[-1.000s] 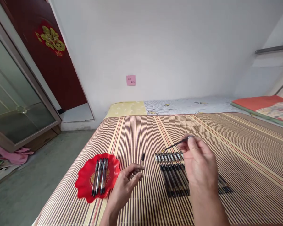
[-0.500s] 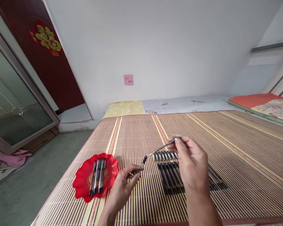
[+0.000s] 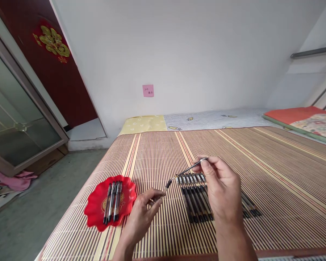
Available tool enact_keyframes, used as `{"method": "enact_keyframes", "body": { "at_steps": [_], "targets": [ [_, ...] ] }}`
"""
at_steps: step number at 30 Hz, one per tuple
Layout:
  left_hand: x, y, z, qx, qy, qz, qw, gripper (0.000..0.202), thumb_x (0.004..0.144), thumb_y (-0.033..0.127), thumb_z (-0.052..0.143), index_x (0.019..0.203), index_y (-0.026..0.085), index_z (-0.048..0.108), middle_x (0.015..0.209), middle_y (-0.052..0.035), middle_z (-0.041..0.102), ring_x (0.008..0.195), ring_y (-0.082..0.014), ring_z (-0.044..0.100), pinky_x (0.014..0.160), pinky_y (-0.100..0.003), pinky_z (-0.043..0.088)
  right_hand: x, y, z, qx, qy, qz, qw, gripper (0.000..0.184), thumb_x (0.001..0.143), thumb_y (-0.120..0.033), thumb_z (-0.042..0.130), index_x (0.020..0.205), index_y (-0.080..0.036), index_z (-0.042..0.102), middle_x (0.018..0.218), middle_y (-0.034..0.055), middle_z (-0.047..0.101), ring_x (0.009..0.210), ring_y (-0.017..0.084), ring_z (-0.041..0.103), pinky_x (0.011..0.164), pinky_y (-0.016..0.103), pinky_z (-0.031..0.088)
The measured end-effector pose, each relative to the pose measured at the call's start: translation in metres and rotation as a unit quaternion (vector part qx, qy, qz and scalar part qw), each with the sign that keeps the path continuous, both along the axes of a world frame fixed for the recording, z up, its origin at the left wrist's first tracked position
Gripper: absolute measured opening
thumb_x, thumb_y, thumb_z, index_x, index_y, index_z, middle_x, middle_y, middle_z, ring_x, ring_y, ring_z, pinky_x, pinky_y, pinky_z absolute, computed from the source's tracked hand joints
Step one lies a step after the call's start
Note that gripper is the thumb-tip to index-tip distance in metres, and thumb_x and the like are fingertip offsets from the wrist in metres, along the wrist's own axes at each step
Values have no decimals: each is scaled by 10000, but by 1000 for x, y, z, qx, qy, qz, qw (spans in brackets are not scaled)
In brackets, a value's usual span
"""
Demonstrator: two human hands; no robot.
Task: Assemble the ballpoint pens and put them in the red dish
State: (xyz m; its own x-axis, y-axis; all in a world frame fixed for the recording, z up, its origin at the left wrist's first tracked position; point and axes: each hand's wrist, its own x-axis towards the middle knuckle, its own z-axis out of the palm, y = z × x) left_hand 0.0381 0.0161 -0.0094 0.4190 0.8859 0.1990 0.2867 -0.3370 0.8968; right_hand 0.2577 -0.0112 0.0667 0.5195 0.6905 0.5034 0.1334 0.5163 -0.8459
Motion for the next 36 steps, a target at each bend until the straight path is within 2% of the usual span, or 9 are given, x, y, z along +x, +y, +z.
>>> {"method": "enact_keyframes", "body": {
  "at_steps": [4, 8, 13, 18, 22, 25, 29, 36],
  "targets": [
    [2, -3, 6, 14, 14, 4, 1000, 210, 997, 354, 594, 1090, 235, 741, 1027, -61, 729, 932, -206, 670, 823, -314, 518, 0, -6, 6, -10, -52, -17, 998, 177, 970, -367, 653, 1004, -221, 748, 938, 41, 747, 734, 152, 692, 676, 294, 575],
    [4, -5, 11, 40, 20, -1, 999, 231, 1007, 347, 589, 1131, 251, 758, 1040, -65, 735, 928, -203, 675, 819, -313, 520, 2, -8, 6, -13, -60, -23, 998, 198, 971, -381, 651, 1014, -212, 744, 920, 46, 744, 718, 160, 688, 680, 310, 571],
    [5, -6, 12, 40, 6, -21, 999, 217, 999, 342, 612, 1128, 268, 770, 1001, -52, 734, 946, -198, 669, 848, -311, 513, 8, -3, 0, -33, -48, 8, 998, 218, 966, -396, 660, 1041, -208, 741, 916, 46, 742, 740, 159, 689, 692, 305, 570],
    [8, -10, 5, -44, -59, -49, 996, 256, 974, 403, 642, 1097, 219, 770, 913, -53, 673, 804, -167, 628, 716, -280, 513, 5, 1, -3, -54, -66, 96, 992, 259, 969, -393, 652, 1123, -208, 749, 915, 46, 744, 746, 152, 683, 707, 297, 579],
    [14, -13, 0, -145, -178, -72, 971, 299, 937, 424, 694, 1088, 170, 743, 856, -48, 659, 748, -152, 636, 664, -264, 524, 4, 1, -3, -99, -123, 190, 969, 323, 983, -410, 621, 1219, -221, 735, 999, 72, 761, 874, 192, 706, 805, 338, 579],
    [17, -13, 0, -177, -228, -77, 954, 314, 913, 422, 729, 1074, 152, 727, 780, -39, 673, 712, -151, 652, 646, -263, 531, 9, 4, -5, -124, -145, 170, 967, 348, 999, -438, 579, 1231, -233, 737, 1076, 88, 763, 929, 211, 706, 835, 359, 564],
    [19, -13, 0, -195, -260, -87, 942, 313, 898, 406, 753, 1057, 139, 716, 733, -35, 680, 676, -144, 648, 629, -260, 525, 14, 9, -11, -120, -108, 123, 979, 355, 1007, -456, 553, 1192, -226, 750, 1177, 103, 750, 947, 218, 709, 838, 374, 557],
    [20, -15, 1, -210, -256, -115, 936, 264, 914, 376, 742, 1034, 144, 707, 739, -28, 677, 661, -119, 619, 625, -237, 493, 9, 10, -11, -142, -108, 225, 958, 319, 992, -436, 595, 1209, -264, 753, 1067, 60, 767, 995, 204, 703, 917, 363, 532]
  ]
}}
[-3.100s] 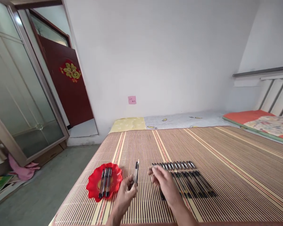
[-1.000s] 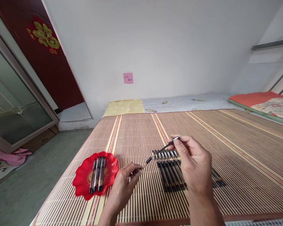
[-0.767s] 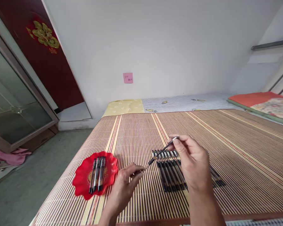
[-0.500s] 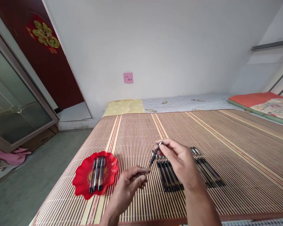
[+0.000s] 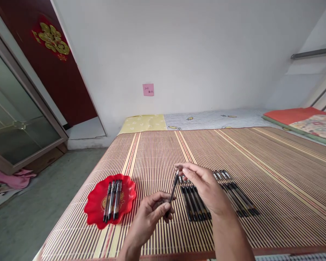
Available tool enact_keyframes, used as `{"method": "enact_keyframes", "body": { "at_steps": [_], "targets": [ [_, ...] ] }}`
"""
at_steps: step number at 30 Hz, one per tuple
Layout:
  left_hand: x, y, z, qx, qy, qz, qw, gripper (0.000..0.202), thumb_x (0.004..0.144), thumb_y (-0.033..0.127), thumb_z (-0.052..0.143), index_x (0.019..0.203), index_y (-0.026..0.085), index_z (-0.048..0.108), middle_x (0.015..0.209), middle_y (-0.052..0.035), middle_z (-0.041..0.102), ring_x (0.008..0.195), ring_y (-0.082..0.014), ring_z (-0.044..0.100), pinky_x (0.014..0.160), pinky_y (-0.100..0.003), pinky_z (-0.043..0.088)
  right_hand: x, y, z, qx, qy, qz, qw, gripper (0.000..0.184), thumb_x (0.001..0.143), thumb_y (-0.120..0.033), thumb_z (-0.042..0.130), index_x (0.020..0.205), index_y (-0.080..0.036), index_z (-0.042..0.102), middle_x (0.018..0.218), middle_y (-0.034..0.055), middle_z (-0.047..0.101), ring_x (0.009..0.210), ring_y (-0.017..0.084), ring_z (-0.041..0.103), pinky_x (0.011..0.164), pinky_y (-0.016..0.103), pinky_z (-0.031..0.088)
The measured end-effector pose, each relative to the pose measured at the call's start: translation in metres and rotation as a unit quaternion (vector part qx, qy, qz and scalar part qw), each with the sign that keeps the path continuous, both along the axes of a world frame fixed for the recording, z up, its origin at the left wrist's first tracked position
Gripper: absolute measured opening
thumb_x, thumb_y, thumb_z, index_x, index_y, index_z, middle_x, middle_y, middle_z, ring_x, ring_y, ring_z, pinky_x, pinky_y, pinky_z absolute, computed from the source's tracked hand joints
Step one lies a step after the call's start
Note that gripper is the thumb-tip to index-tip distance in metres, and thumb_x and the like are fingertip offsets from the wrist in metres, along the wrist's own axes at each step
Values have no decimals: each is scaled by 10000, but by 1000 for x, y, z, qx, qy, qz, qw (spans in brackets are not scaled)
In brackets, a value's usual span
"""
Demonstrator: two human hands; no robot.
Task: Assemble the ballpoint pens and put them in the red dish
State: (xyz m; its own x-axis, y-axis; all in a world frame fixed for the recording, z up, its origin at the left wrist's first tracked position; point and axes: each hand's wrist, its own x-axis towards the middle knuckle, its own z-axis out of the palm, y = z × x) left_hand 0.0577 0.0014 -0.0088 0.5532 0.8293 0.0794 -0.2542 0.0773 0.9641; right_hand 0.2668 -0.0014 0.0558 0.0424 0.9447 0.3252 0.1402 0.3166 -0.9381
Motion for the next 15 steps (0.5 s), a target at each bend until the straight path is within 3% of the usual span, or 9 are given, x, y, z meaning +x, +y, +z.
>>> {"method": "enact_keyframes", "body": {
  "at_steps": [7, 12, 15],
  "targets": [
    [3, -1, 2, -4, 15, -1, 1000, 267, 909, 381, 746, 1038, 148, 724, 755, -28, 666, 699, -132, 632, 659, -254, 518, 2, 1, 1, 0, 17, 47, 999, 240, 969, -389, 622, 1079, -246, 780, 1019, 43, 749, 975, 202, 674, 926, 355, 509],
    [4, -3, 3, -6, 21, 4, 1000, 287, 889, 395, 763, 1018, 142, 720, 739, -24, 648, 688, -137, 618, 647, -262, 514, 2, 3, -1, -4, 29, 39, 999, 216, 914, -424, 698, 905, -212, 742, 936, 31, 722, 859, 178, 638, 800, 302, 507],
    [4, -3, 4, -10, 15, 1, 1000, 289, 884, 392, 769, 1007, 137, 713, 725, -19, 636, 682, -132, 611, 639, -256, 505, 3, 4, -3, -7, 39, 21, 999, 263, 941, -468, 663, 945, -218, 743, 970, 49, 732, 902, 194, 654, 843, 326, 517]
  ]
}}
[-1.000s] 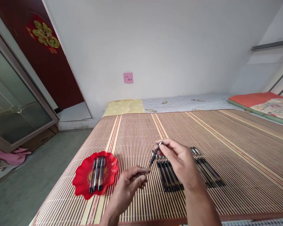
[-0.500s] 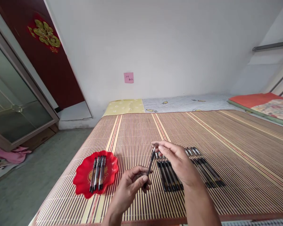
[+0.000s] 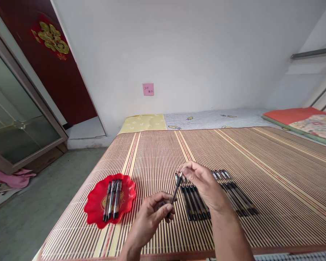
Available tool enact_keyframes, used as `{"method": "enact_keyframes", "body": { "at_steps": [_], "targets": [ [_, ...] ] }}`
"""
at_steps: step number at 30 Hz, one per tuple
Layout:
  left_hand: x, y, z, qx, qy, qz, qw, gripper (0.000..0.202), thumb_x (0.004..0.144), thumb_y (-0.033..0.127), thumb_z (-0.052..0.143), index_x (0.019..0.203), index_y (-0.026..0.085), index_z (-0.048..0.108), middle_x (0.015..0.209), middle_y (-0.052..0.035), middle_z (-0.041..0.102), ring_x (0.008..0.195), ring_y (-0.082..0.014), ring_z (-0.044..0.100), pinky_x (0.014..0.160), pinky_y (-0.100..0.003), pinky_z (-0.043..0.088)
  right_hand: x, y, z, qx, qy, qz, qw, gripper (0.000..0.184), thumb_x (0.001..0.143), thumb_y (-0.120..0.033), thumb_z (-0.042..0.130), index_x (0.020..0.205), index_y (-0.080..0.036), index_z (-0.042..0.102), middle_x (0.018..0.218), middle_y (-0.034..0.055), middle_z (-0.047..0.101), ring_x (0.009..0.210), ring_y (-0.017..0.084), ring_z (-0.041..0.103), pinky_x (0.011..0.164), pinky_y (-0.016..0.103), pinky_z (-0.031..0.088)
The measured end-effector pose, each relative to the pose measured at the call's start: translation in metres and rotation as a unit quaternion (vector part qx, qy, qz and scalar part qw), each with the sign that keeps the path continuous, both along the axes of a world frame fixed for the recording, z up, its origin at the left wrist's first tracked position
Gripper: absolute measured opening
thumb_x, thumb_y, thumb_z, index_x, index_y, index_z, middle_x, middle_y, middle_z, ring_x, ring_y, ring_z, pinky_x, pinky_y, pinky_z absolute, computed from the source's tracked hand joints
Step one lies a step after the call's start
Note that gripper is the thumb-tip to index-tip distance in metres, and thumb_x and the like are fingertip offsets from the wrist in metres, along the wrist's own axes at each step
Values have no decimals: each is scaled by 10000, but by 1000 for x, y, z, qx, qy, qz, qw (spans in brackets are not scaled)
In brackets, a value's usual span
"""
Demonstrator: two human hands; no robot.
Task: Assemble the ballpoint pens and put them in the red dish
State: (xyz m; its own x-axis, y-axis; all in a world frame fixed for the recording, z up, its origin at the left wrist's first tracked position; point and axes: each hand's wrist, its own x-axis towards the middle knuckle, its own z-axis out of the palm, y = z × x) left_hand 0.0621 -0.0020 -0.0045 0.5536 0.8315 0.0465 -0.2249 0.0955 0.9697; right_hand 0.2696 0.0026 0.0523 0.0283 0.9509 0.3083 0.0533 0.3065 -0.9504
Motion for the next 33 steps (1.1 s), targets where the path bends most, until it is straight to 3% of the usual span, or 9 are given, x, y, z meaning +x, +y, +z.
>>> {"method": "enact_keyframes", "body": {
  "at_steps": [5, 10, 14, 17, 23, 29, 33],
  "targets": [
    [0, 1, 0, 1, -1, -1, 1000, 267, 899, 380, 757, 1003, 139, 709, 739, -14, 636, 683, -116, 609, 637, -236, 490, 1, -2, 0, 27, 5, 19, 999, 254, 978, -410, 615, 1091, -244, 770, 1144, 70, 736, 1128, 227, 657, 1036, 386, 474],
    [-1, 1, -1, 1, 2, -9, 1000, 271, 902, 380, 755, 1014, 137, 711, 732, -13, 633, 688, -113, 599, 639, -232, 480, 1, 1, -1, 6, 15, 28, 999, 199, 916, -411, 708, 897, -217, 747, 1014, 46, 724, 979, 200, 659, 918, 341, 509],
    [0, 0, 0, -1, -5, -4, 1000, 290, 890, 387, 766, 1008, 130, 704, 713, -10, 628, 672, -111, 593, 633, -232, 474, 2, 2, -4, -4, 16, 7, 1000, 277, 965, -468, 636, 1001, -221, 756, 1051, 64, 742, 1027, 215, 669, 985, 377, 486],
    [1, 1, 0, -1, -7, 0, 1000, 288, 888, 390, 767, 997, 132, 703, 719, -13, 630, 675, -114, 596, 635, -234, 475, 4, 0, -3, 13, 3, 36, 999, 276, 996, -437, 589, 1066, -241, 770, 1118, 72, 740, 1126, 232, 652, 1049, 405, 451],
    [1, 0, 1, 4, 3, -2, 1000, 261, 902, 381, 752, 987, 139, 704, 740, -15, 637, 687, -114, 590, 641, -233, 479, 5, 3, -4, -16, 15, 42, 999, 238, 887, -448, 740, 842, -215, 731, 956, 43, 705, 921, 199, 642, 873, 336, 495],
    [2, 0, 1, 9, 1, 11, 1000, 272, 887, 393, 767, 958, 142, 688, 739, -15, 643, 691, -115, 596, 649, -231, 477, 4, 2, -5, 8, 20, 62, 998, 261, 990, -437, 608, 1079, -238, 751, 1082, 69, 727, 1087, 225, 637, 1021, 384, 442],
    [4, 0, 0, 3, 4, 12, 1000, 287, 874, 402, 779, 942, 141, 681, 739, -12, 637, 685, -112, 590, 646, -230, 470, 3, 4, -5, 3, 16, 76, 997, 185, 920, -404, 714, 930, -226, 761, 960, 38, 708, 945, 193, 640, 888, 327, 488]
  ]
}}
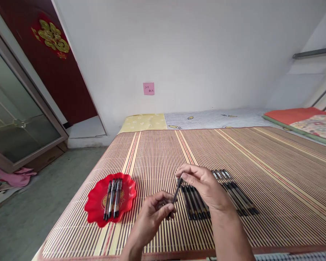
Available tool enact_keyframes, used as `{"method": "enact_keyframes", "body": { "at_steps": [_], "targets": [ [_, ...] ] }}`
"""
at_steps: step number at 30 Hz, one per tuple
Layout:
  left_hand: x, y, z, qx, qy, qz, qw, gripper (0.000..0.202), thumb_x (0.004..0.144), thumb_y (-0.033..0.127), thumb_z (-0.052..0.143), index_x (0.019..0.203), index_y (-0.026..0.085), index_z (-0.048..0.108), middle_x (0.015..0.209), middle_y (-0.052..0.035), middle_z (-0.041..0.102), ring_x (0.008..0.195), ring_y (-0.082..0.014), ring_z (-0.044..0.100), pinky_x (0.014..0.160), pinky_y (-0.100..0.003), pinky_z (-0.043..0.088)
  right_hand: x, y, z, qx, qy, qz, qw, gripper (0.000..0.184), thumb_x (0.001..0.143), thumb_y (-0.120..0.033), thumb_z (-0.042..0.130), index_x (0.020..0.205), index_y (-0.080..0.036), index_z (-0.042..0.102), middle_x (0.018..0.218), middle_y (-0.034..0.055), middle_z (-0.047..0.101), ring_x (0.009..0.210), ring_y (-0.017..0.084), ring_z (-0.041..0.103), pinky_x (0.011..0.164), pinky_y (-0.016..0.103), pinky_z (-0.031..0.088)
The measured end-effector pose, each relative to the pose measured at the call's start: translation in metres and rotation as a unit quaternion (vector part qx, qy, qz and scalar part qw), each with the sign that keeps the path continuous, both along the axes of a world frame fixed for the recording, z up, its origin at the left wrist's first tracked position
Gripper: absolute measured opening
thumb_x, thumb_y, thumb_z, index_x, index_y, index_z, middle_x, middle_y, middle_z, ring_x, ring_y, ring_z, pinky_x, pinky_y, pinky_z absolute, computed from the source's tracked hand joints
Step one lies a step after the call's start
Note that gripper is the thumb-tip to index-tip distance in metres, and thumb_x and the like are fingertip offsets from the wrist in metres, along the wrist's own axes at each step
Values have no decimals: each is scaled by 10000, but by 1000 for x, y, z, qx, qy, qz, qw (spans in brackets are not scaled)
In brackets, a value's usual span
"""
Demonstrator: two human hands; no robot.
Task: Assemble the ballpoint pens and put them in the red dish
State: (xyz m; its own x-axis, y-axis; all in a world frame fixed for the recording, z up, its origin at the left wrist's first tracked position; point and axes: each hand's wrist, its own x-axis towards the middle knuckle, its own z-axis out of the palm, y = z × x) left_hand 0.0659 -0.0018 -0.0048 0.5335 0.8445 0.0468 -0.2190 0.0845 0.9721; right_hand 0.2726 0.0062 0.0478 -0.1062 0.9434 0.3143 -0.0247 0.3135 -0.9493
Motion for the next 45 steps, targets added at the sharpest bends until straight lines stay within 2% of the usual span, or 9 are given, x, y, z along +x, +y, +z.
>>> {"method": "enact_keyframes", "body": {
  "at_steps": [3, 8, 13, 22, 26, 28, 34, 39, 45],
  "targets": [
    [1, -1, -1, -4, 0, -2, 1000, 299, 855, 409, 796, 893, 142, 666, 730, -7, 625, 683, -112, 585, 651, -232, 474, -1, 2, -3, -22, 17, -16, 999, 190, 885, -407, 761, 849, -223, 730, 898, 11, 680, 846, 160, 618, 802, 289, 486],
    [2, -2, 1, -11, -6, -5, 1000, 302, 851, 404, 799, 892, 142, 654, 735, -9, 628, 682, -114, 586, 655, -237, 479, 1, 1, -5, -1, 13, 5, 1000, 247, 998, -420, 607, 1102, -257, 761, 1077, 50, 719, 1110, 210, 639, 1032, 366, 448],
    [2, -2, 0, 7, 12, -3, 1000, 267, 877, 393, 761, 891, 147, 657, 745, -15, 628, 697, -128, 593, 673, -254, 484, 1, 2, -3, 13, 1, 7, 1000, 177, 935, -389, 697, 915, -234, 780, 988, 40, 709, 990, 196, 648, 925, 327, 492],
    [8, -6, 1, 149, 189, 143, 960, 112, 865, 279, 701, 820, 185, 660, 727, 4, 614, 704, -152, 546, 649, -258, 433, -6, 8, -7, 18, -27, -40, 999, 222, 923, -420, 704, 856, -211, 735, 918, 32, 689, 896, 189, 635, 828, 310, 496],
    [3, -3, 4, 165, 221, 200, 940, 159, 877, 340, 682, 837, 189, 651, 736, -4, 622, 707, -163, 554, 653, -271, 437, -7, 13, -13, 21, -64, -78, 995, 286, 988, -444, 583, 1047, -231, 764, 1076, 62, 748, 1073, 235, 672, 987, 372, 499],
    [-3, 2, 2, 143, 204, 227, 941, 205, 878, 389, 677, 872, 187, 643, 751, -9, 620, 715, -168, 558, 658, -280, 456, -6, 20, -21, 6, -167, -130, 977, 351, 1031, -368, 470, 1202, -223, 741, 1209, 92, 738, 1181, 254, 652, 1054, 404, 473],
    [-11, 12, -5, 90, 136, 229, 960, 267, 855, 425, 702, 910, 173, 631, 769, -12, 611, 715, -160, 565, 667, -282, 487, -8, 44, -61, -114, -515, -174, 832, 504, 923, -13, 390, 1277, -139, 726, 1242, 157, 739, 1189, 277, 638, 956, 348, 489],
    [-8, 10, -5, 82, 125, 215, 965, 251, 861, 409, 712, 895, 171, 640, 736, 4, 587, 689, -145, 553, 644, -262, 473, -16, 51, -80, -137, -524, -145, 828, 525, 817, 72, 425, 1134, -137, 788, 1139, 177, 769, 1121, 282, 663, 883, 333, 477],
    [-14, 13, -6, 86, 124, 218, 964, 249, 871, 396, 708, 915, 165, 630, 743, -1, 601, 698, -142, 554, 650, -261, 474, -13, 51, -74, -117, -478, -144, 859, 432, 975, -103, 386, 1222, -163, 734, 1262, 111, 736, 1173, 214, 662, 949, 282, 470]
  ]
}}
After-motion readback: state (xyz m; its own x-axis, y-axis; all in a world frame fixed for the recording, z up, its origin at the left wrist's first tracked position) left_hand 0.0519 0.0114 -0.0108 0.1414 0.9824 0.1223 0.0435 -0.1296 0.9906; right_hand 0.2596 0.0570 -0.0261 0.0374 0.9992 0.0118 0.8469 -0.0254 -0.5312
